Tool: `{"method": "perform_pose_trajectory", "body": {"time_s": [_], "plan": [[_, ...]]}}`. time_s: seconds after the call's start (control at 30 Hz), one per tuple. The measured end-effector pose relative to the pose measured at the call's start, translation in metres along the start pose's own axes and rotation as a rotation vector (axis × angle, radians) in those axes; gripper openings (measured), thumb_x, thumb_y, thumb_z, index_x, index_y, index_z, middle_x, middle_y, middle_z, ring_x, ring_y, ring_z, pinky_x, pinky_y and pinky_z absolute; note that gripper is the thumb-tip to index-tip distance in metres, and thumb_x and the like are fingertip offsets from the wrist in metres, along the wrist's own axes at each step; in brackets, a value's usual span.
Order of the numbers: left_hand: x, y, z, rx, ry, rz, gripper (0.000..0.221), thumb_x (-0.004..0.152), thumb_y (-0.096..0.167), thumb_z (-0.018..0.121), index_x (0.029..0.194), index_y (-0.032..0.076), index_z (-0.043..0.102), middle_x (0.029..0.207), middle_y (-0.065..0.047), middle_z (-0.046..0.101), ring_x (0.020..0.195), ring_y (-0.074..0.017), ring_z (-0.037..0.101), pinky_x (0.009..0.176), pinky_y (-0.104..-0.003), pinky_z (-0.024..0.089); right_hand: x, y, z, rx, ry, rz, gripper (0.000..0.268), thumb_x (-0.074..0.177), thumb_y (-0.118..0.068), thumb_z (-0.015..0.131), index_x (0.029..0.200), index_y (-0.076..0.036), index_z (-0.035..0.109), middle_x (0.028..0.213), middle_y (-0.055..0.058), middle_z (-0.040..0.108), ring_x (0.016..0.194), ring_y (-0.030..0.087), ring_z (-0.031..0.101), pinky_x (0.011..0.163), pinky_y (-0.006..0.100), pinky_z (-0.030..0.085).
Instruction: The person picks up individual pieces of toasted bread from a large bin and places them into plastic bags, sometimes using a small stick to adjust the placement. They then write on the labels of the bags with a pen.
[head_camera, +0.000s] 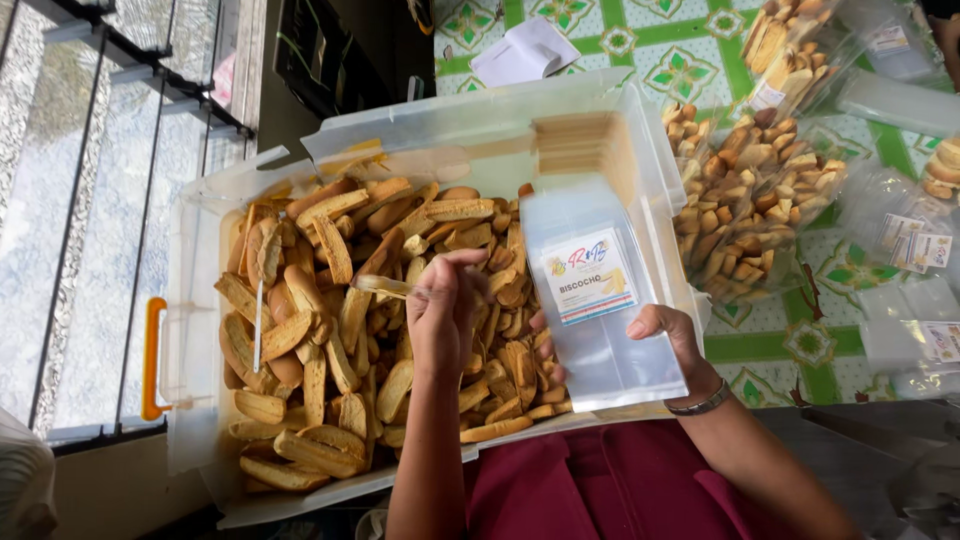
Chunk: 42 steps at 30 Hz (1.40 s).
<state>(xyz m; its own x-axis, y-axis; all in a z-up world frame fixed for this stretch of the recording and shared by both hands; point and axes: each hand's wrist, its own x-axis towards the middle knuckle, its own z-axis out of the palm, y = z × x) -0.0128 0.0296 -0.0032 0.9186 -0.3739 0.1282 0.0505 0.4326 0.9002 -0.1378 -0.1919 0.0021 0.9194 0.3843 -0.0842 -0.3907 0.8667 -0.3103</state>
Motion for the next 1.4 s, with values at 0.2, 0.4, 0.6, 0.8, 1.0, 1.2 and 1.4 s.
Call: {"method": "perform_pose_trajectory", "body": {"time_s": [0.2, 0.4, 0.6, 0.8, 1.0, 1.2, 1.4], "plan": [[-0.003, 0.012, 0.023, 0.049, -0.148, 0.071, 0.068, 0.122, 0.049, 0.029, 0.101, 0.000, 0.072, 0.083, -0.004, 0.054, 0.070, -0.0096, 0.050, 0.060, -0.025, 0.042, -0.021, 0.015, -0.104, -0.016, 0.372, 0.018, 0.040, 0.085, -0.012, 0.059, 0.116, 0.012, 0.060, 0.098, 0.023, 0.070, 0.081, 0.030, 0.070, 0.075, 0.039, 0.060], [-0.004, 0.028, 0.061, 0.208, -0.252, 0.126, 0.028, 0.098, 0.029, 0.069, 0.087, 0.003, 0.067, 0.092, -0.004, 0.059, 0.076, -0.0103, 0.059, 0.059, -0.026, 0.053, -0.033, 0.030, -0.137, -0.038, 0.342, -0.021, 0.034, 0.088, -0.012, 0.057, 0.113, 0.010, 0.061, 0.101, 0.022, 0.070, 0.086, 0.029, 0.070, 0.079, 0.040, 0.060], [0.003, 0.014, 0.096, 0.387, -0.288, 0.021, 0.028, 0.084, 0.009, 0.083, 0.078, 0.007, 0.056, 0.074, 0.004, 0.061, 0.067, -0.0030, 0.055, 0.060, -0.021, 0.047, -0.021, 0.026, -0.069, -0.006, 0.335, 0.094, 0.054, 0.081, -0.017, 0.053, 0.126, 0.011, 0.060, 0.113, 0.024, 0.071, 0.099, 0.032, 0.070, 0.090, 0.042, 0.058], [0.004, 0.007, 0.102, 0.626, -0.341, -0.011, 0.030, 0.083, 0.009, 0.078, 0.069, 0.006, 0.052, 0.061, 0.002, 0.056, 0.057, -0.0041, 0.050, 0.052, -0.024, 0.043, -0.021, 0.030, -0.069, -0.042, 0.422, 0.100, 0.052, 0.076, -0.017, 0.052, 0.121, 0.007, 0.063, 0.112, 0.020, 0.072, 0.100, 0.029, 0.071, 0.092, 0.040, 0.058], [0.005, 0.023, 0.105, 0.483, -0.344, -0.026, 0.033, 0.082, 0.012, 0.086, 0.075, 0.007, 0.054, 0.071, 0.003, 0.059, 0.066, -0.0036, 0.055, 0.058, -0.021, 0.047, -0.051, 0.041, -0.143, -0.269, 0.358, -0.061, 0.027, 0.084, -0.009, 0.060, 0.104, 0.008, 0.067, 0.097, 0.020, 0.072, 0.084, 0.025, 0.070, 0.081, 0.036, 0.059], [0.001, 0.038, 0.109, 0.362, -0.388, 0.024, 0.027, 0.084, 0.010, 0.086, 0.082, 0.007, 0.059, 0.083, 0.001, 0.061, 0.075, -0.0055, 0.057, 0.066, -0.022, 0.050, -0.060, 0.043, -0.165, -0.138, 0.360, 0.003, 0.022, 0.083, -0.008, 0.065, 0.096, 0.009, 0.070, 0.092, 0.020, 0.072, 0.080, 0.024, 0.068, 0.077, 0.035, 0.057], [-0.007, 0.049, 0.115, 0.621, -0.375, 0.060, 0.029, 0.081, 0.007, 0.077, 0.069, 0.006, 0.051, 0.062, 0.000, 0.057, 0.056, -0.0076, 0.053, 0.051, -0.025, 0.044, -0.050, 0.032, -0.099, -0.255, 0.437, -0.032, 0.054, 0.066, -0.002, 0.060, 0.119, 0.003, 0.066, 0.108, 0.015, 0.072, 0.101, 0.023, 0.067, 0.091, 0.034, 0.054]]}}
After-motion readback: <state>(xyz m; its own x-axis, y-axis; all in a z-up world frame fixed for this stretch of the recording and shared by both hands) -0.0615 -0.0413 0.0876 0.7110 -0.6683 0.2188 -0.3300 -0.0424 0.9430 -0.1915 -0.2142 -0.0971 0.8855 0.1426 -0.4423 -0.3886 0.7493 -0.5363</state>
